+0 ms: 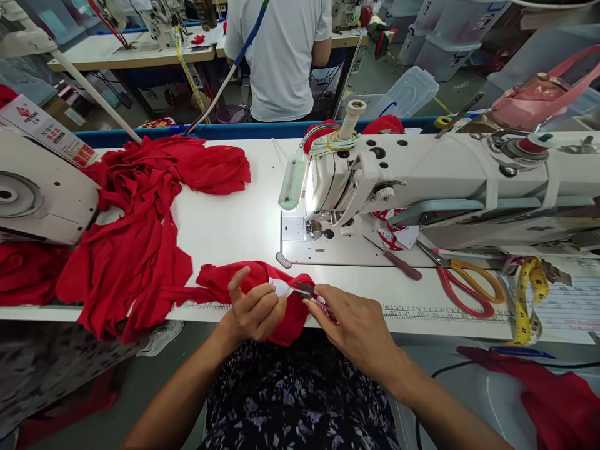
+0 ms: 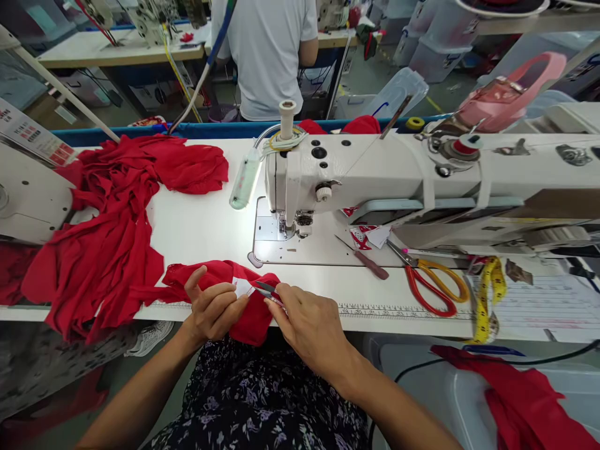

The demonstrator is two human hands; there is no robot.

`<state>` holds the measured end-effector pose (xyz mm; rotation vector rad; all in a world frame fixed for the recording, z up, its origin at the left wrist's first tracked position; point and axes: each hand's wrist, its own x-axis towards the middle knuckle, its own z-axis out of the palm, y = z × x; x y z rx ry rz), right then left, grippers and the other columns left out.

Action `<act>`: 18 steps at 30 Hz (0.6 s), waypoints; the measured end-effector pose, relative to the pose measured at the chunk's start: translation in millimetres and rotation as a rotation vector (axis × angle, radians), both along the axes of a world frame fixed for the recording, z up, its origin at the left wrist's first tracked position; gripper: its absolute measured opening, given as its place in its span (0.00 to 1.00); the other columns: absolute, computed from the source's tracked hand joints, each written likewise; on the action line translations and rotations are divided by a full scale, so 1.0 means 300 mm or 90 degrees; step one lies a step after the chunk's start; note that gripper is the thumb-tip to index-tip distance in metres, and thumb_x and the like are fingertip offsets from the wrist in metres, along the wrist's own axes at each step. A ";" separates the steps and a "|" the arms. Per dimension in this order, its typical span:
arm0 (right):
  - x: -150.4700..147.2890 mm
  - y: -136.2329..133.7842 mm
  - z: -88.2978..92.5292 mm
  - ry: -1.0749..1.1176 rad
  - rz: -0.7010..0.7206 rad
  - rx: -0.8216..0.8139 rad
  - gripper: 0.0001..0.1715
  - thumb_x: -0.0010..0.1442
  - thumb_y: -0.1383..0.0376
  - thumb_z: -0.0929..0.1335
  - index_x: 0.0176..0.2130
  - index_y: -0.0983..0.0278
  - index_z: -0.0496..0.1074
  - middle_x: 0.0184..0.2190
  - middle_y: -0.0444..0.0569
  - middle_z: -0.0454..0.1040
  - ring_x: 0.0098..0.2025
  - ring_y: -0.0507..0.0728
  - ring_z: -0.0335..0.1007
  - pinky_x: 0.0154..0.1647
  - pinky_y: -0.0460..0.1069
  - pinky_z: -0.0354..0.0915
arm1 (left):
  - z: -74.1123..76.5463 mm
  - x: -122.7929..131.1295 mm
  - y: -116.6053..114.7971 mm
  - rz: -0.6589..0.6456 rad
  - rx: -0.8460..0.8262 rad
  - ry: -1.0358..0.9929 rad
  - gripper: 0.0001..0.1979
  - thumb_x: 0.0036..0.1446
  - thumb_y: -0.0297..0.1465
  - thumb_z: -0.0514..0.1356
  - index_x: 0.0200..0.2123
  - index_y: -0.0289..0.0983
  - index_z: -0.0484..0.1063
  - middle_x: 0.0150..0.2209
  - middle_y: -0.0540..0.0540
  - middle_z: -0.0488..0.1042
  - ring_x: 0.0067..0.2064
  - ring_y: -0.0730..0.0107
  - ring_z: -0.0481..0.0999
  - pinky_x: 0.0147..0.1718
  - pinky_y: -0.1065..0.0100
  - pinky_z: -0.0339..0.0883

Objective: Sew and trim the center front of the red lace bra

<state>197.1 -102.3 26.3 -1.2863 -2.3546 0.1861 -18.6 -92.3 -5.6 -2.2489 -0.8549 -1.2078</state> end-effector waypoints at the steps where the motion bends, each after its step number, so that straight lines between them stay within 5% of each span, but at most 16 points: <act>1: 0.000 0.001 -0.001 0.001 0.002 -0.002 0.12 0.72 0.59 0.61 0.38 0.62 0.68 0.24 0.39 0.70 0.22 0.49 0.62 0.25 0.48 0.52 | 0.001 0.000 0.000 -0.001 0.001 0.001 0.10 0.57 0.17 0.60 0.28 0.36 0.73 0.25 0.54 0.71 0.33 0.73 0.76 0.64 0.41 0.56; 18: 0.016 0.007 0.015 0.006 0.020 -0.062 0.13 0.72 0.58 0.61 0.38 0.62 0.68 0.25 0.40 0.71 0.23 0.49 0.62 0.25 0.47 0.53 | 0.007 -0.001 -0.003 -0.003 -0.001 0.012 0.11 0.57 0.18 0.59 0.27 0.37 0.72 0.24 0.55 0.72 0.32 0.74 0.77 0.65 0.43 0.54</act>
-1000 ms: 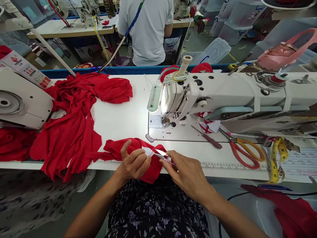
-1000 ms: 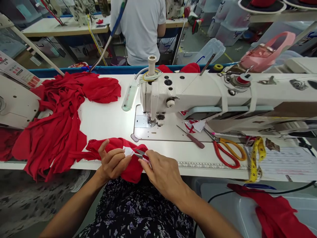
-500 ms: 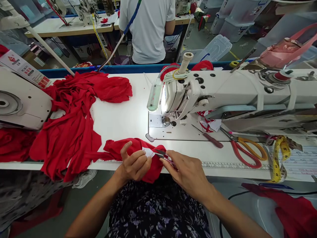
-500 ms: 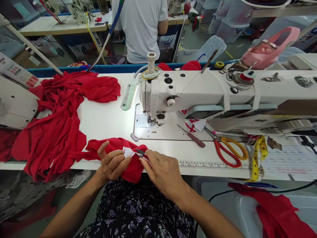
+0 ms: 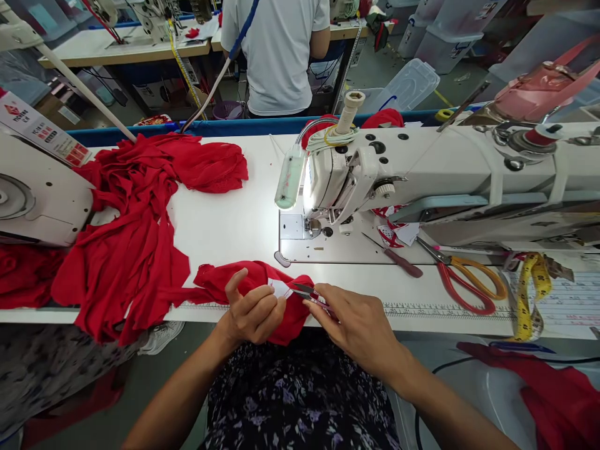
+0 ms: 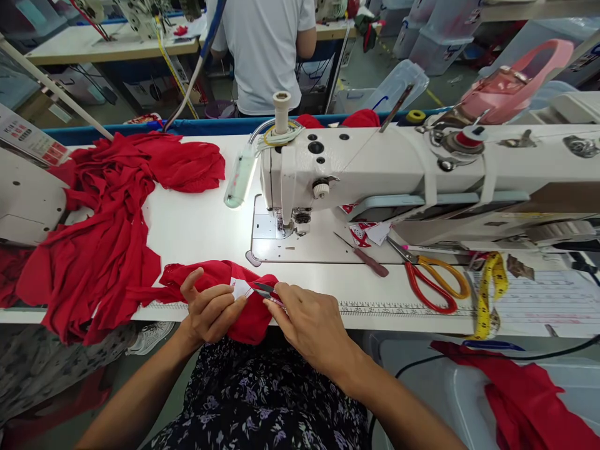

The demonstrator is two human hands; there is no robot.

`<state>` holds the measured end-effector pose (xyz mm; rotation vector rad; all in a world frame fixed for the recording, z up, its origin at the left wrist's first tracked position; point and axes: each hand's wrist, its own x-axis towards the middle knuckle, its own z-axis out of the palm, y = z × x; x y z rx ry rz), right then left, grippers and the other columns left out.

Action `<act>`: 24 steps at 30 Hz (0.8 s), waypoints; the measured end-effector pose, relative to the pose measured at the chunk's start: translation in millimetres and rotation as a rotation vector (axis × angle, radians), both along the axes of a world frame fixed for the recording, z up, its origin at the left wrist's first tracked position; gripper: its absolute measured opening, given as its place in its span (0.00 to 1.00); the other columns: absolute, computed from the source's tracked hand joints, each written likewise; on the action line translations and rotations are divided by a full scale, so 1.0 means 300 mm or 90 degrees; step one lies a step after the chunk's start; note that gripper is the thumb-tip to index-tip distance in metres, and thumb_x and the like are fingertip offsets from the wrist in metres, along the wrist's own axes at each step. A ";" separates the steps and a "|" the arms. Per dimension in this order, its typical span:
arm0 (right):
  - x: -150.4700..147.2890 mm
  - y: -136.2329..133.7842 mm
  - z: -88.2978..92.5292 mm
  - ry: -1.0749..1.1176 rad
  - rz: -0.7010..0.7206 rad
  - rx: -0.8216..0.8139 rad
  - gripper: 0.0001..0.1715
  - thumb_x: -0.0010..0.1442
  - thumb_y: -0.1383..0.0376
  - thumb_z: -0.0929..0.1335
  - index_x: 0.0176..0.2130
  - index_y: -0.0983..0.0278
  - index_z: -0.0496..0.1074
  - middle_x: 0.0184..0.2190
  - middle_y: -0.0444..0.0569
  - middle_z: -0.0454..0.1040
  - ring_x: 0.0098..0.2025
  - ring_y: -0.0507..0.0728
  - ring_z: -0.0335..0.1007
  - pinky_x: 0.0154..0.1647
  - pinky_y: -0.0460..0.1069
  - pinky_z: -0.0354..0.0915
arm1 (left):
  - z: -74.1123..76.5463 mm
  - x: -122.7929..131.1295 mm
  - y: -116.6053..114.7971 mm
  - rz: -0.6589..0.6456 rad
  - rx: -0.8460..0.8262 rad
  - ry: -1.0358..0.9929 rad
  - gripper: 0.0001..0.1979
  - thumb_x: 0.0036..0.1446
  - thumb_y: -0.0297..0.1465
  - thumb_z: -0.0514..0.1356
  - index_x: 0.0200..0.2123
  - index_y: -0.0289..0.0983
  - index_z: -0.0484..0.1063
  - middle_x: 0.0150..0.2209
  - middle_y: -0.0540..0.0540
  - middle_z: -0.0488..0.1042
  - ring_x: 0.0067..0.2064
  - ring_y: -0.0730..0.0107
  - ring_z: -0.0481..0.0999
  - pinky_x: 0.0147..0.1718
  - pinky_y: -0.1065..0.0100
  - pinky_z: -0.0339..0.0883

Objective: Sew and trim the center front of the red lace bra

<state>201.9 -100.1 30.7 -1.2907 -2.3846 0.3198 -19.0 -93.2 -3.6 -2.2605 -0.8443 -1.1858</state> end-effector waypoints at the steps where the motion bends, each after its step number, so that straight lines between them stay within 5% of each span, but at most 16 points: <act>1: 0.001 0.001 0.001 -0.001 0.000 -0.005 0.13 0.72 0.58 0.61 0.38 0.62 0.68 0.25 0.40 0.71 0.23 0.49 0.62 0.25 0.48 0.53 | 0.002 0.000 0.000 0.000 0.000 0.003 0.11 0.57 0.18 0.59 0.27 0.37 0.72 0.24 0.55 0.72 0.32 0.74 0.77 0.65 0.43 0.54; 8: -0.001 0.006 -0.003 0.008 0.004 -0.018 0.13 0.72 0.58 0.61 0.41 0.62 0.69 0.26 0.40 0.73 0.24 0.49 0.65 0.26 0.48 0.53 | 0.008 -0.003 -0.002 -0.025 -0.018 0.019 0.11 0.59 0.18 0.56 0.29 0.37 0.72 0.25 0.55 0.71 0.37 0.71 0.81 0.65 0.50 0.57; 24: -0.035 -0.027 -0.040 -0.038 -0.032 0.145 0.10 0.71 0.63 0.63 0.37 0.63 0.69 0.22 0.41 0.69 0.22 0.49 0.62 0.25 0.49 0.53 | 0.022 -0.007 0.001 -0.031 -0.034 0.044 0.12 0.63 0.18 0.53 0.32 0.36 0.73 0.25 0.55 0.71 0.41 0.73 0.81 0.65 0.61 0.58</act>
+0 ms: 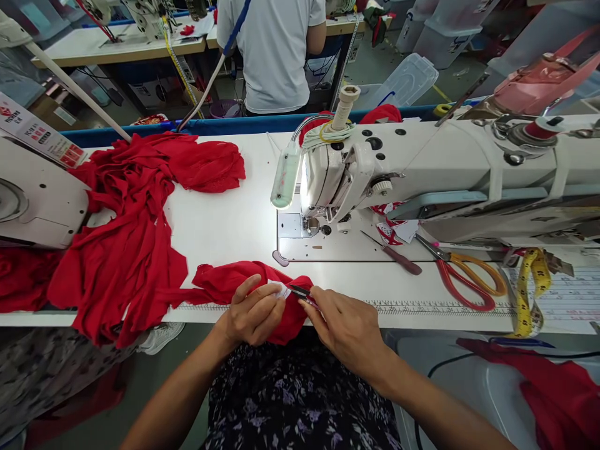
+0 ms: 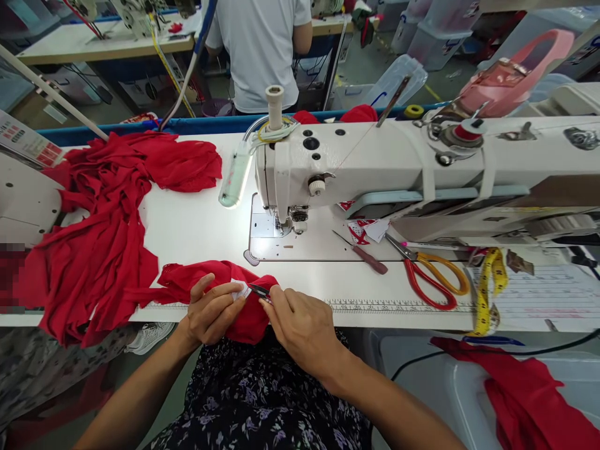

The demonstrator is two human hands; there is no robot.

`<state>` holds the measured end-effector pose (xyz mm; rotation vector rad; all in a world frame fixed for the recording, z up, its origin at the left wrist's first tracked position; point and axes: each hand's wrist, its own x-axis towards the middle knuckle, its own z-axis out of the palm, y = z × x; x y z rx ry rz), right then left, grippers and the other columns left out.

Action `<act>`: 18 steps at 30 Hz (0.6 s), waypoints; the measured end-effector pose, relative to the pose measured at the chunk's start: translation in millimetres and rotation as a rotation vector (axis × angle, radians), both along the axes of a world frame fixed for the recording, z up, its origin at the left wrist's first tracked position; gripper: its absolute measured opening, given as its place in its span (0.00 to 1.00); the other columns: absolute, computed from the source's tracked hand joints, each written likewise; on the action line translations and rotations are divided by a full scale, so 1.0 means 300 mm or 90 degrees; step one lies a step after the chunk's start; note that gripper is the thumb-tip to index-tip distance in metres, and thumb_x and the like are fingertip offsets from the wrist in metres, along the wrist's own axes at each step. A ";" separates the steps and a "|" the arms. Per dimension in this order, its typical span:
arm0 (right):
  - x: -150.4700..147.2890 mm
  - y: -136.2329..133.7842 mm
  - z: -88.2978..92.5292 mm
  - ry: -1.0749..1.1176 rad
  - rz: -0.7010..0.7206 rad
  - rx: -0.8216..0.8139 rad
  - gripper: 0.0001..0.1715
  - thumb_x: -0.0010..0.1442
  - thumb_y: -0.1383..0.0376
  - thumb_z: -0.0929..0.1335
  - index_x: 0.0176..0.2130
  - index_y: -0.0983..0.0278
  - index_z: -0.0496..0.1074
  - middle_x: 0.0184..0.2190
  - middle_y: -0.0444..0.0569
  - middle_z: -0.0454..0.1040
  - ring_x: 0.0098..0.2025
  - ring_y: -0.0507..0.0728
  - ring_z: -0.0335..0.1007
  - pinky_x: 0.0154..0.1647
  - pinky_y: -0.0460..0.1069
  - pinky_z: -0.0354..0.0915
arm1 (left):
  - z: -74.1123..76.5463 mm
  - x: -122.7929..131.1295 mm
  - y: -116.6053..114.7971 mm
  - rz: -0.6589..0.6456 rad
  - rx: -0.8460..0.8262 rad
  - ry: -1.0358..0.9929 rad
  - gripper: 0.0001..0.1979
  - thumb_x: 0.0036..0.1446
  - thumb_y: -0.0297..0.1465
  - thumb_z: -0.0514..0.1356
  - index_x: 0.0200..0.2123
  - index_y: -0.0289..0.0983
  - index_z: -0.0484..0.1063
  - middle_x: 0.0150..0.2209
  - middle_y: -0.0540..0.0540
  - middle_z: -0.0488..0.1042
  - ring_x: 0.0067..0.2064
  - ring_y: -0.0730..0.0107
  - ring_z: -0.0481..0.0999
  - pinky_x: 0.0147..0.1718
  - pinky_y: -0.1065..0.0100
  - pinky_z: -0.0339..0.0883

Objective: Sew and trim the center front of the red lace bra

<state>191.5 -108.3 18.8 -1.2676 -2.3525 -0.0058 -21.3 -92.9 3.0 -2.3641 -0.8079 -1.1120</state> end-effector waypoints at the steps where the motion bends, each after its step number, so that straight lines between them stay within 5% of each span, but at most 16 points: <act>1: -0.004 -0.002 -0.001 -0.006 -0.003 0.005 0.10 0.71 0.63 0.63 0.37 0.63 0.69 0.22 0.41 0.69 0.22 0.49 0.62 0.25 0.49 0.53 | -0.001 0.000 0.000 0.001 0.000 0.001 0.12 0.63 0.18 0.53 0.32 0.36 0.73 0.25 0.55 0.71 0.41 0.73 0.81 0.65 0.61 0.59; 18: 0.009 -0.001 -0.004 0.070 0.012 -0.076 0.10 0.71 0.64 0.62 0.36 0.62 0.68 0.22 0.40 0.69 0.22 0.49 0.61 0.26 0.48 0.53 | 0.002 0.000 -0.001 -0.020 -0.003 0.007 0.12 0.63 0.19 0.53 0.33 0.35 0.73 0.25 0.54 0.72 0.41 0.72 0.82 0.67 0.62 0.55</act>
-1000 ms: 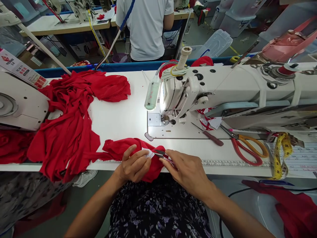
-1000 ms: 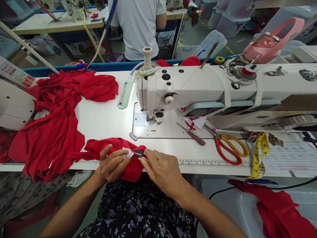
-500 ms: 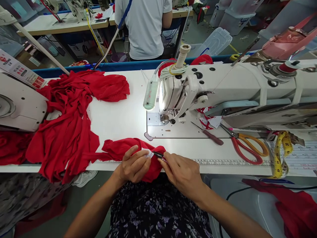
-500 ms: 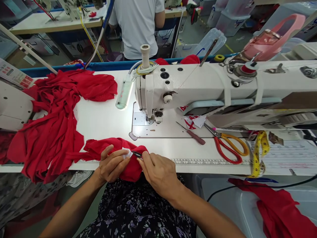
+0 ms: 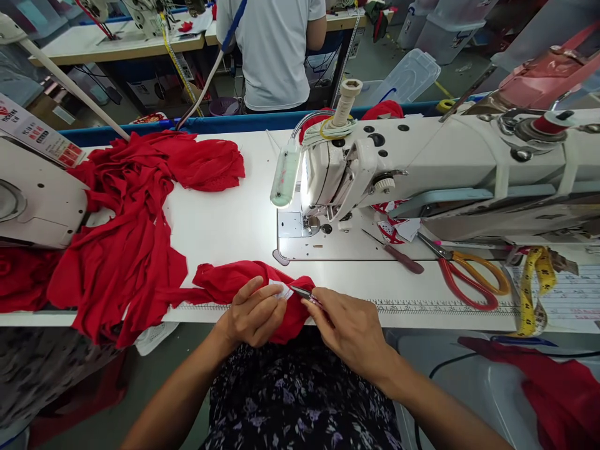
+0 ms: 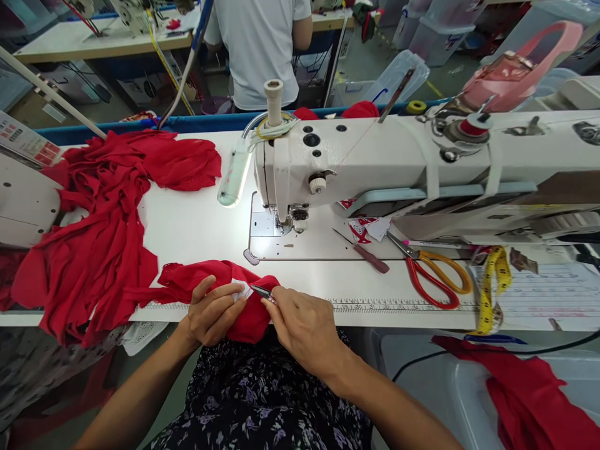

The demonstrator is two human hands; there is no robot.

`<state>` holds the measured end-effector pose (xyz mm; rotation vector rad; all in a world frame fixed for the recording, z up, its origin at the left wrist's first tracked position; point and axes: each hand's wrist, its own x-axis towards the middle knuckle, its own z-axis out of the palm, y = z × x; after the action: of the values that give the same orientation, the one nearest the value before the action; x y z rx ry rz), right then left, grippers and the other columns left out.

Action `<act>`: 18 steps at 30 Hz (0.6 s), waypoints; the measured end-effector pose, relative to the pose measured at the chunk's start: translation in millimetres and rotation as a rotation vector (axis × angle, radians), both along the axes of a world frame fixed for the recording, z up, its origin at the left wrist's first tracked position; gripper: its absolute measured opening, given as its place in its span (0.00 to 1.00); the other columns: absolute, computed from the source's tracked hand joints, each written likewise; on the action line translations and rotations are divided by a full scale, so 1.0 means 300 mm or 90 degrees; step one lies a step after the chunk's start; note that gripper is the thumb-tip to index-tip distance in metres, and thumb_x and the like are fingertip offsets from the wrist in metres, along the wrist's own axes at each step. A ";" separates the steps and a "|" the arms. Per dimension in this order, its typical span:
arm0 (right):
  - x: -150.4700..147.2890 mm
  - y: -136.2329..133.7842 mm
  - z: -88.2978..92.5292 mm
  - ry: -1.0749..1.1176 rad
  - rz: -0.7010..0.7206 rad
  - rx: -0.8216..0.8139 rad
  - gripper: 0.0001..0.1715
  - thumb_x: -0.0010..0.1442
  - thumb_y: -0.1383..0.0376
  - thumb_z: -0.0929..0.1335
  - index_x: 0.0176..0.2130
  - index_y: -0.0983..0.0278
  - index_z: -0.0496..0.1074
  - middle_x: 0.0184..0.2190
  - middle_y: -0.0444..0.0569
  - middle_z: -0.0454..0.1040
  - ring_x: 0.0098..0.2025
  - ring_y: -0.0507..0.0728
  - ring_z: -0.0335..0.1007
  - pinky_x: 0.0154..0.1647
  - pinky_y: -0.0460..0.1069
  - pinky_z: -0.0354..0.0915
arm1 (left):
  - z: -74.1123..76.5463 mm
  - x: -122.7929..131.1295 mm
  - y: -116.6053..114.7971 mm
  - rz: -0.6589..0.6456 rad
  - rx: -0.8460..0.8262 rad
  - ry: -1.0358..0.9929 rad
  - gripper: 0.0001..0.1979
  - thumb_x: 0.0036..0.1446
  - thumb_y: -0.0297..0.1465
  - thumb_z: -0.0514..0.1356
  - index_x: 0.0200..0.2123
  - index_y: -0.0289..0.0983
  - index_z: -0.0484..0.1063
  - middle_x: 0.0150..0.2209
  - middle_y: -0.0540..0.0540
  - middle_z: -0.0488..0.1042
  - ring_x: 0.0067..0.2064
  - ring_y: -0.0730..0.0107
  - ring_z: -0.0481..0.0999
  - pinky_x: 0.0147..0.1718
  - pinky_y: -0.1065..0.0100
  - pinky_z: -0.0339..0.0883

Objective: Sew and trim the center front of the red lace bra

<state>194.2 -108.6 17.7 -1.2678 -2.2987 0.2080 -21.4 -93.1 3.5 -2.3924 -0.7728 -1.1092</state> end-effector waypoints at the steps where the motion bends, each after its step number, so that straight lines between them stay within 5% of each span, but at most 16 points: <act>1: 0.002 -0.002 0.004 0.008 -0.005 0.004 0.09 0.71 0.64 0.63 0.36 0.62 0.68 0.23 0.40 0.70 0.22 0.48 0.61 0.26 0.48 0.54 | -0.001 0.000 -0.001 -0.001 -0.010 -0.008 0.12 0.62 0.19 0.53 0.33 0.35 0.73 0.25 0.54 0.72 0.41 0.72 0.82 0.67 0.62 0.55; 18: 0.008 -0.014 0.018 -0.095 -0.004 0.043 0.09 0.70 0.62 0.64 0.37 0.62 0.67 0.22 0.40 0.67 0.21 0.50 0.61 0.25 0.50 0.51 | -0.027 -0.003 -0.010 0.002 -0.012 0.017 0.14 0.62 0.18 0.51 0.33 0.37 0.74 0.26 0.53 0.75 0.43 0.70 0.83 0.67 0.58 0.56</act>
<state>196.5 -112.7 23.1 -1.2949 -2.4059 0.0344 -22.5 -96.1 -4.5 -2.4161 -0.7823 -1.0708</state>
